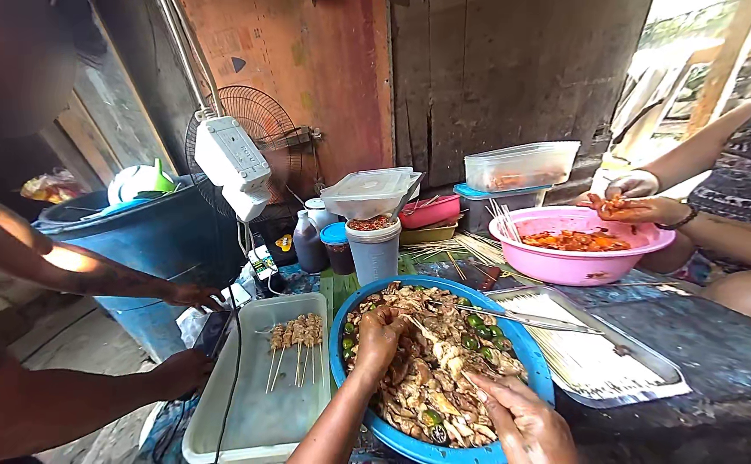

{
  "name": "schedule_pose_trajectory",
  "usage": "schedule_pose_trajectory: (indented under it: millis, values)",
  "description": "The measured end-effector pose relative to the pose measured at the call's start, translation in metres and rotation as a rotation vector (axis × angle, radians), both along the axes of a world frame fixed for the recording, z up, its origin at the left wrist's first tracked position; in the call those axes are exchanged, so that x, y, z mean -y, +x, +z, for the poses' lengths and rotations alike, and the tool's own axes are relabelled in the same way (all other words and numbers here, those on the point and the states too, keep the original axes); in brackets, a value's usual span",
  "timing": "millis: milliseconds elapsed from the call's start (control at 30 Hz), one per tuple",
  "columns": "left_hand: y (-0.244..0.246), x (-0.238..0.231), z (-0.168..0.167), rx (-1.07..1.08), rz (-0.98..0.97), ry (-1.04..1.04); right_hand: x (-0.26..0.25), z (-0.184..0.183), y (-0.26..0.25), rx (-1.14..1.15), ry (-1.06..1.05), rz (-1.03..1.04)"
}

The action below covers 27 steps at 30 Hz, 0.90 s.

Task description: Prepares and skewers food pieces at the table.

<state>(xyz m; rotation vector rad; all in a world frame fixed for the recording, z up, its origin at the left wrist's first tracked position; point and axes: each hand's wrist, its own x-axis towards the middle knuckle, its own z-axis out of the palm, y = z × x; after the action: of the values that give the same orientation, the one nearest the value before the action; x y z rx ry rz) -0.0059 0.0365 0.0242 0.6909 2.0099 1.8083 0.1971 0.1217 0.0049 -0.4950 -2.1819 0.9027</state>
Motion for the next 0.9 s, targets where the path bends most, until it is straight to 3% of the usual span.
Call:
schedule_pose_trajectory:
  millis: [133,400,633,700,833,900]
  values:
    - [0.009,0.001,0.005,-0.070,-0.039,-0.024,0.009,-0.001,-0.005,0.047,0.098,-0.057]
    - [0.024,0.003,0.006,-0.529,-0.003,-0.157,0.020,-0.002,-0.016,0.016,0.127,-0.129]
    - [0.020,-0.029,0.017,-0.417,-0.294,-0.147,-0.013,-0.002,-0.016,-0.088,0.120,-0.261]
    - [0.017,-0.048,0.018,-0.545,-0.367,-0.289,-0.025,-0.002,-0.005,-0.080,0.104,-0.308]
    - [0.020,-0.086,0.009,-0.873,-0.502,-0.780,-0.034,-0.002,0.014,-0.064,0.084,-0.366]
    - [0.022,-0.096,0.003,-0.935,-0.541,-0.918,-0.035,-0.004,0.020,-0.051,0.081,-0.380]
